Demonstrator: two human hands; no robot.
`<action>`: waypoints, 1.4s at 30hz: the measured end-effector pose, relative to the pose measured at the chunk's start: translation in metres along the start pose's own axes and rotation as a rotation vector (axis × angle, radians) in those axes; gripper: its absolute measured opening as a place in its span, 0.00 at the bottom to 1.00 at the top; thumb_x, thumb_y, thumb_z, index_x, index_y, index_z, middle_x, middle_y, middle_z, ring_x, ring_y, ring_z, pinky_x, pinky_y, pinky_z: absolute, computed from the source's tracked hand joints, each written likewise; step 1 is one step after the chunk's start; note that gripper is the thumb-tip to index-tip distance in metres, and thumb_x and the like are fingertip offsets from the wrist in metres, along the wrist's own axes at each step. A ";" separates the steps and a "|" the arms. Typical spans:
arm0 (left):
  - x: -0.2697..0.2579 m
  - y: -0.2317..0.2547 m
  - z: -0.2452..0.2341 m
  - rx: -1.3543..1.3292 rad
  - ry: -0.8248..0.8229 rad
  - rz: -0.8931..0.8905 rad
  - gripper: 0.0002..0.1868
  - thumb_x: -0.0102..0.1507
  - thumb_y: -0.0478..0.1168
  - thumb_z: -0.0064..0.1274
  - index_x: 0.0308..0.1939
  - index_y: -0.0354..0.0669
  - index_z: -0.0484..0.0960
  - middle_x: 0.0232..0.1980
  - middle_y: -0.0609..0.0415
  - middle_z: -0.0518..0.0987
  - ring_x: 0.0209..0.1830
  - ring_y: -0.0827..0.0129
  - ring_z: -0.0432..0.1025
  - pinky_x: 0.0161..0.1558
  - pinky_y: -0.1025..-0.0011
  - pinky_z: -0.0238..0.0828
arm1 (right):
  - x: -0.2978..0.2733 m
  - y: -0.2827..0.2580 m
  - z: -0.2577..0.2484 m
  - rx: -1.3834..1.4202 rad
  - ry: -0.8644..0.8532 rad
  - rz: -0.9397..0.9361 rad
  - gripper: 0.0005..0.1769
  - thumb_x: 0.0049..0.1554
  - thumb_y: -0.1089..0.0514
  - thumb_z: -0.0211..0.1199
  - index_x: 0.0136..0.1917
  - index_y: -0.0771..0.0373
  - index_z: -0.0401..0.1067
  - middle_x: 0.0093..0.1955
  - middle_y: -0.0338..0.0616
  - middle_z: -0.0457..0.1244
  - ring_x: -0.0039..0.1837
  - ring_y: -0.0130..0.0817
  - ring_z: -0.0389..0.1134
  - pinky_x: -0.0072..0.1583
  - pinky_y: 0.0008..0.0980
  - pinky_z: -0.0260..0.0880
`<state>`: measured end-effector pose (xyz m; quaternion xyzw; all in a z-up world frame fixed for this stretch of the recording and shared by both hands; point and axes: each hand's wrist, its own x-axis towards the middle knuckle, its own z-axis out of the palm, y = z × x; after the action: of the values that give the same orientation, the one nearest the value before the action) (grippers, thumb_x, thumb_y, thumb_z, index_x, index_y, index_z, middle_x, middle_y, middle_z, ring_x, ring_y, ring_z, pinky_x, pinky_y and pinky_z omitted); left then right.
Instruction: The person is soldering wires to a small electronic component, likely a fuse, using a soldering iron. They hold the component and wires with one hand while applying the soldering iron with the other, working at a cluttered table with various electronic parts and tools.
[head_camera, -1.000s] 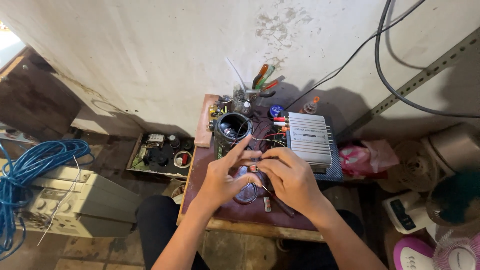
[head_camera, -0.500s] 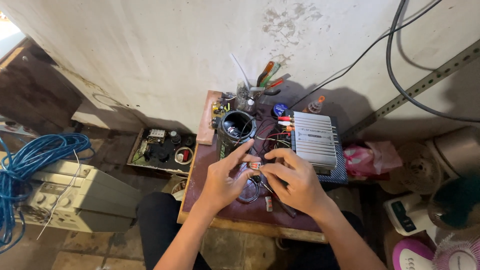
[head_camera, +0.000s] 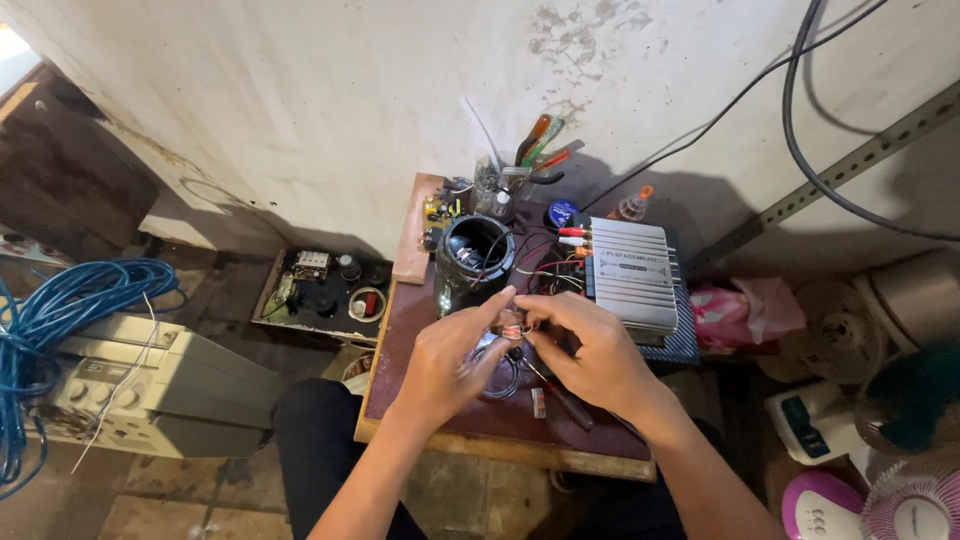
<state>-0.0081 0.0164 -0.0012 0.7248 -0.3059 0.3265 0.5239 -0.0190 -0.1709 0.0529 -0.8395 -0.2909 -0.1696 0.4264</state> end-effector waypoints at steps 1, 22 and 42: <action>-0.002 -0.001 0.000 0.001 0.001 -0.001 0.25 0.57 0.31 0.67 0.59 0.36 0.83 0.40 0.52 0.87 0.39 0.57 0.82 0.44 0.63 0.81 | 0.000 0.000 0.001 0.001 -0.001 0.000 0.20 0.50 0.74 0.66 0.57 0.64 0.78 0.43 0.49 0.72 0.44 0.53 0.73 0.44 0.43 0.75; -0.030 -0.008 -0.015 -0.031 -0.207 0.035 0.28 0.63 0.27 0.60 0.68 0.34 0.72 0.52 0.49 0.85 0.52 0.56 0.80 0.56 0.59 0.81 | -0.034 -0.017 -0.011 -0.205 -0.181 0.060 0.14 0.59 0.61 0.64 0.59 0.61 0.76 0.56 0.44 0.69 0.55 0.37 0.74 0.55 0.33 0.72; -0.041 -0.004 -0.004 0.048 -0.166 0.030 0.19 0.65 0.28 0.57 0.60 0.41 0.76 0.49 0.52 0.86 0.52 0.51 0.80 0.51 0.56 0.80 | 0.089 -0.011 -0.017 -0.433 -0.312 -0.169 0.25 0.56 0.40 0.69 0.59 0.58 0.78 0.70 0.52 0.60 0.71 0.53 0.56 0.68 0.58 0.56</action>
<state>-0.0302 0.0258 -0.0352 0.7570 -0.3511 0.2804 0.4744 0.0427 -0.1489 0.1168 -0.8998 -0.3790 -0.1314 0.1715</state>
